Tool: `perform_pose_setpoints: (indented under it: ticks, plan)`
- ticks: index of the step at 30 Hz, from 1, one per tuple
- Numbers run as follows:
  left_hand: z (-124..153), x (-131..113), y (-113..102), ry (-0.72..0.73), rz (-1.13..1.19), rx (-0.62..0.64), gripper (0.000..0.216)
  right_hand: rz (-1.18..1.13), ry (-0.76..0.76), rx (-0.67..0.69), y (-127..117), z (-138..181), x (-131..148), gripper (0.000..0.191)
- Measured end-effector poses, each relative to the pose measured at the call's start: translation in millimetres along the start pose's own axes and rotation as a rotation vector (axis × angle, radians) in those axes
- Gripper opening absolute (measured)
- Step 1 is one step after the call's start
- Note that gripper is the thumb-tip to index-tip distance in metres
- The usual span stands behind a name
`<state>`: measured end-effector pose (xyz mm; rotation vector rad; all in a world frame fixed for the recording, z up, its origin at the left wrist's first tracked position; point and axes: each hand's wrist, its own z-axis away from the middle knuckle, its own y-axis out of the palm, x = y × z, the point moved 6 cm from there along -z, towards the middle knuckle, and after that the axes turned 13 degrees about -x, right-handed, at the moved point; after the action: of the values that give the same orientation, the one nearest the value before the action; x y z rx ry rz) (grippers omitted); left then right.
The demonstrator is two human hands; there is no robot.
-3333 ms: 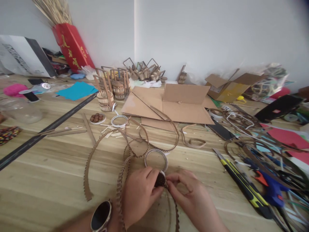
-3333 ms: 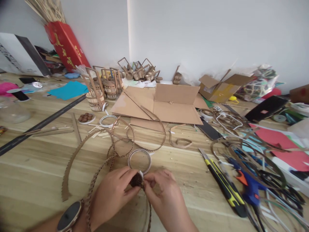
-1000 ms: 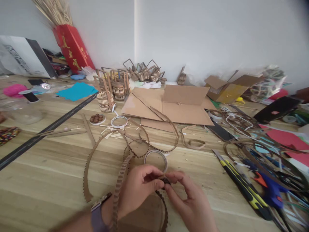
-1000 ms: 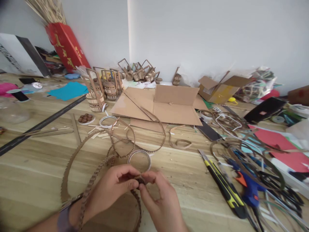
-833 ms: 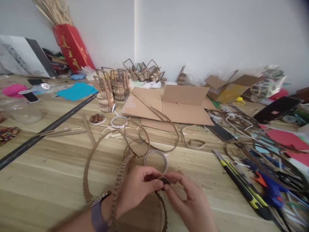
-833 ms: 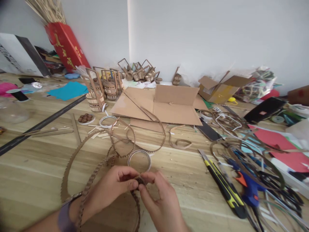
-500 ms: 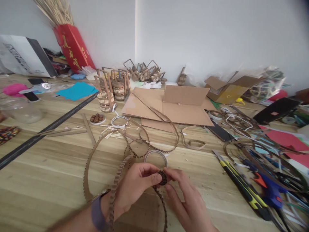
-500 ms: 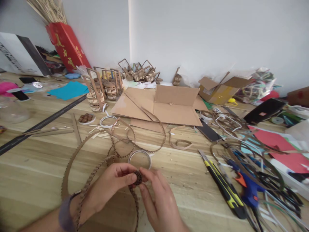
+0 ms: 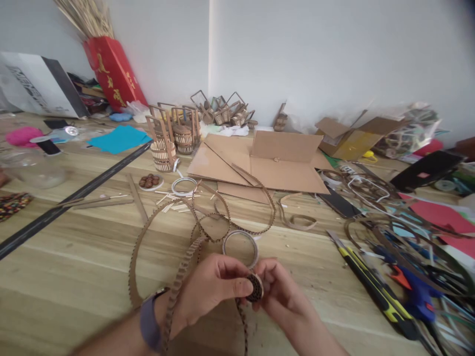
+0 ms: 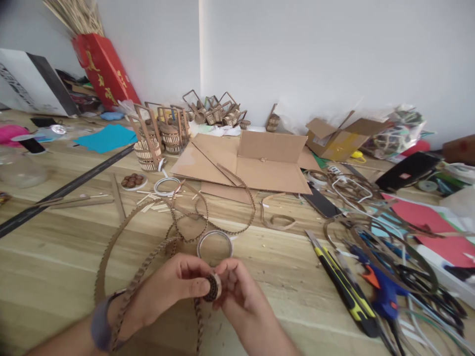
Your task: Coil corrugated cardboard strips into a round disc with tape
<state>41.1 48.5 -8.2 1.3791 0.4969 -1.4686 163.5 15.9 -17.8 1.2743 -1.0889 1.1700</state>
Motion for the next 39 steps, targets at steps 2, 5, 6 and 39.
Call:
perform_pose_setpoints:
  ticks: [2, 5, 6, 39]
  plan:
    - [0, -2, 3, -0.008, 0.047, 0.043, 0.032, -0.061, 0.038, -0.004, 0, -3, -4, 0.035]
    - [-3, -1, 0, -0.024, 0.122, 0.012, 0.033, 0.179, -0.159, -0.158, -9, -7, 0, 0.045]
    - [-4, -1, -2, -0.030, 0.152, -0.020, 0.032, 0.310, -0.282, -0.220, -11, -6, 6, 0.043]
    - [-10, 8, -3, -0.076, 0.279, -0.187, 0.042, 1.120, -0.993, -0.183, 32, 21, 18, 0.019]
